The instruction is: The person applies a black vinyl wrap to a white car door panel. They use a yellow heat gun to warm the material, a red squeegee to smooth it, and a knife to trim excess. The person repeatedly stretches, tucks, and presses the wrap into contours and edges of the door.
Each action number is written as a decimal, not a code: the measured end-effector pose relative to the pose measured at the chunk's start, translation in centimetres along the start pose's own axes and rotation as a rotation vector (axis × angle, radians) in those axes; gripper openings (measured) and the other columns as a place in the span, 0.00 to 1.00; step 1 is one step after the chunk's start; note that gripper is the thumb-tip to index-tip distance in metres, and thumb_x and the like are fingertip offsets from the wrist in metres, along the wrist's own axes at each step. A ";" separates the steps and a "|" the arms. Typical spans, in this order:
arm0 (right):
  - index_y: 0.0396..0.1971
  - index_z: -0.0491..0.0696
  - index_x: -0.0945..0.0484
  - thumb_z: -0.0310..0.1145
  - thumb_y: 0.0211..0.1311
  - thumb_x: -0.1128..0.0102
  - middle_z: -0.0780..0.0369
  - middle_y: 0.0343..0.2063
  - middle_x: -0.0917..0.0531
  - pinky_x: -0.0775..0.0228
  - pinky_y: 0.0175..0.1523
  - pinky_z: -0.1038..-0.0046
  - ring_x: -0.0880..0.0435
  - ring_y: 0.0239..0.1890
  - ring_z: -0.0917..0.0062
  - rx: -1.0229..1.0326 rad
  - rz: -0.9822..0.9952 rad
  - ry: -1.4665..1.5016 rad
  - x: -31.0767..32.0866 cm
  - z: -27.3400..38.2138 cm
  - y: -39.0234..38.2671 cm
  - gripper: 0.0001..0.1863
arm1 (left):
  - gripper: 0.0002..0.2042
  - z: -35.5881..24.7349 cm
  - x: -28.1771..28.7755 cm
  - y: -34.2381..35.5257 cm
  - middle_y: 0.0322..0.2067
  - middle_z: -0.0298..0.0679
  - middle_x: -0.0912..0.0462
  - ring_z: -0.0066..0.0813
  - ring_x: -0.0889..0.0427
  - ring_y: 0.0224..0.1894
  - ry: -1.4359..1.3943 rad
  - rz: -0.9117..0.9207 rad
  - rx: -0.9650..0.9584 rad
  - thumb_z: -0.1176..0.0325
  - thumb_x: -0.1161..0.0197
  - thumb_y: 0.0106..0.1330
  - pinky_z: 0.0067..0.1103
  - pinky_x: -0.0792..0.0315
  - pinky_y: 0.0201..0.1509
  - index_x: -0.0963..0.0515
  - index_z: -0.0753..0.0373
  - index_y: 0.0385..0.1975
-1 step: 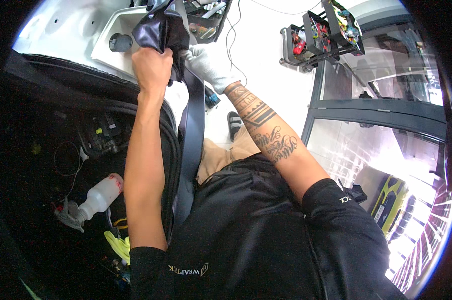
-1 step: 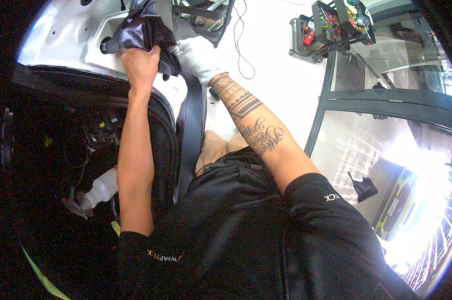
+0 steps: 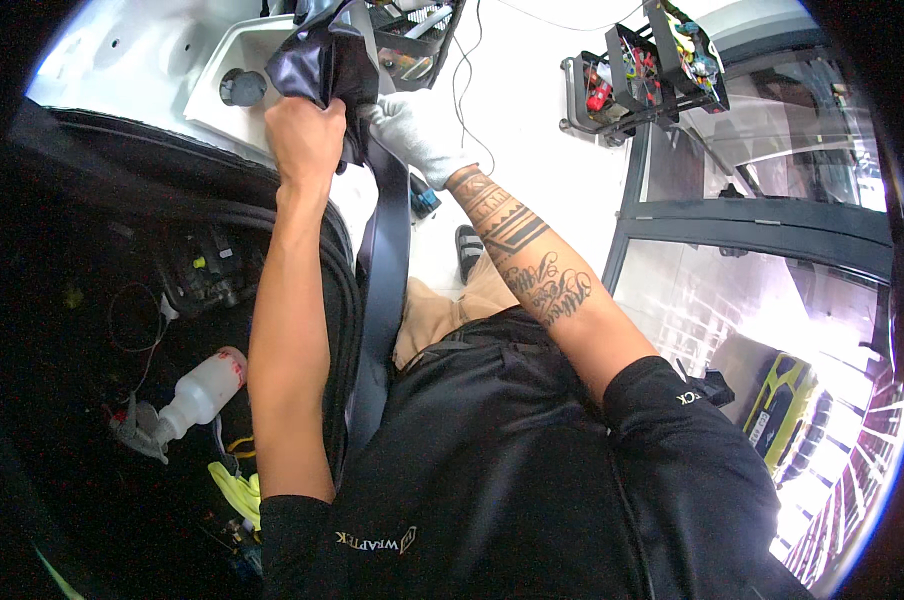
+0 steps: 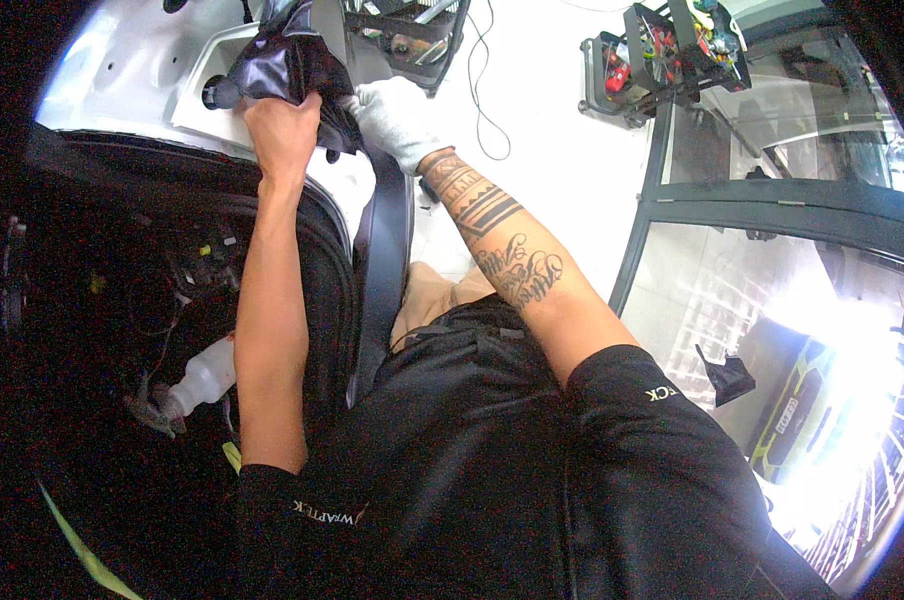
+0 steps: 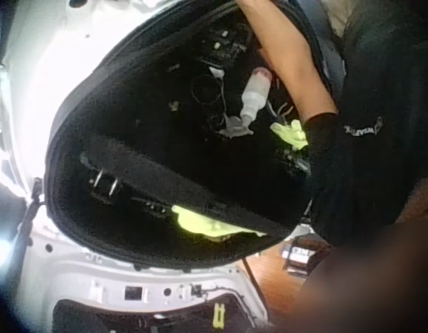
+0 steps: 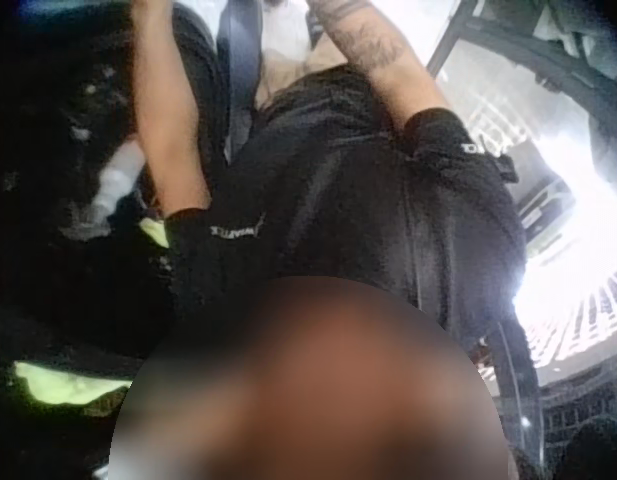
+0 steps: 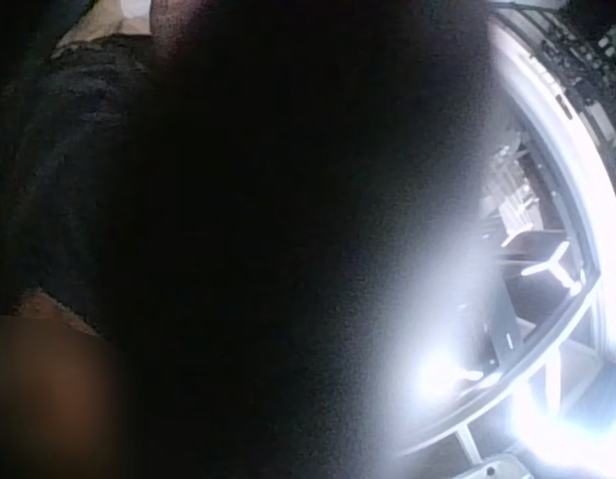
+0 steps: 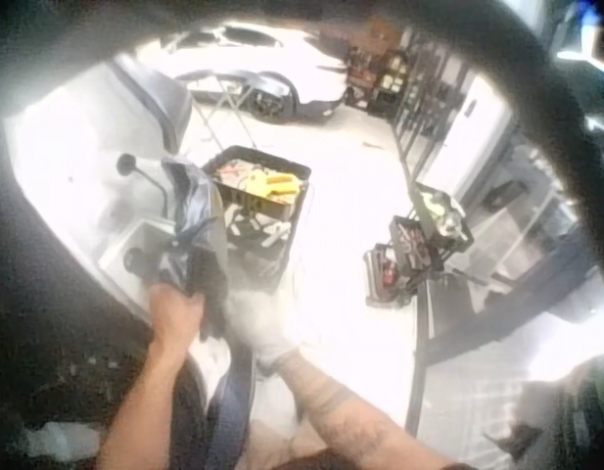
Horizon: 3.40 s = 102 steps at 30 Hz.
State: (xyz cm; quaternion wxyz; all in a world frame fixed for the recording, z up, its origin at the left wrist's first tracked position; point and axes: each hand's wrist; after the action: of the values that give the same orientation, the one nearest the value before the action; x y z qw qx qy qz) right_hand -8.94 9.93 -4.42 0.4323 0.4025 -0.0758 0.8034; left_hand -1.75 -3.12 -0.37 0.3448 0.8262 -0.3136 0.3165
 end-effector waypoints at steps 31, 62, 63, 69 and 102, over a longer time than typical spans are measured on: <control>0.53 0.48 0.32 0.35 0.64 0.56 0.51 0.40 0.19 0.29 0.46 0.57 0.19 0.44 0.58 0.318 0.421 -0.858 -1.4 -34.8 47.4 0.19 | 0.11 -4.5 3.6 -0.9 0.33 0.46 0.20 0.46 0.22 0.39 -0.061 0.108 0.408 0.78 0.34 0.49 0.29 0.26 0.41 0.22 0.66 0.33; 0.47 0.44 0.34 0.27 0.51 0.38 0.60 0.28 0.25 0.26 0.33 0.69 0.23 0.25 0.73 -0.767 -0.074 1.389 11.4 -6.9 -20.0 0.23 | 0.10 -0.4 0.3 -2.5 0.29 0.57 0.20 0.59 0.22 0.37 -0.254 -0.135 0.029 0.72 0.37 0.56 0.38 0.30 0.40 0.24 0.72 0.34; 0.48 0.43 0.34 0.28 0.52 0.37 0.60 0.28 0.25 0.26 0.33 0.69 0.23 0.25 0.73 -0.789 -0.037 1.358 10.8 -6.4 -20.7 0.23 | 0.10 -0.3 0.1 -2.5 0.30 0.57 0.20 0.60 0.22 0.38 -0.253 -0.186 0.020 0.71 0.37 0.57 0.38 0.30 0.41 0.24 0.72 0.35; 0.45 0.42 0.33 0.26 0.49 0.37 0.62 0.25 0.24 0.26 0.32 0.73 0.23 0.24 0.76 -0.927 0.069 1.282 7.9 -4.4 -23.5 0.22 | 0.13 -1.6 1.1 -1.8 0.26 0.54 0.19 0.56 0.21 0.33 -0.188 0.000 0.037 0.68 0.32 0.51 0.37 0.29 0.38 0.23 0.71 0.30; 0.39 0.42 0.31 0.29 0.48 0.36 0.62 0.23 0.23 0.26 0.31 0.77 0.22 0.23 0.79 -0.952 0.009 1.095 6.7 1.1 -23.2 0.18 | 0.08 2.4 0.4 2.1 0.32 0.61 0.24 0.63 0.27 0.38 -0.058 0.398 -0.286 0.75 0.46 0.55 0.45 0.34 0.41 0.29 0.71 0.33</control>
State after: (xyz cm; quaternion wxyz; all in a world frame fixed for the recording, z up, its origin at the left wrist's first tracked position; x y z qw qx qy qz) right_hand 7.19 27.91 -4.21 0.5333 -0.2896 -0.1918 0.7713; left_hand -2.35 -6.26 -0.67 0.3800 0.6995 -0.5216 0.3070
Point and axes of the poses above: each hand's wrist, its own y-axis towards the middle knuckle, its own x-axis out of the back of the hand, z = x × y
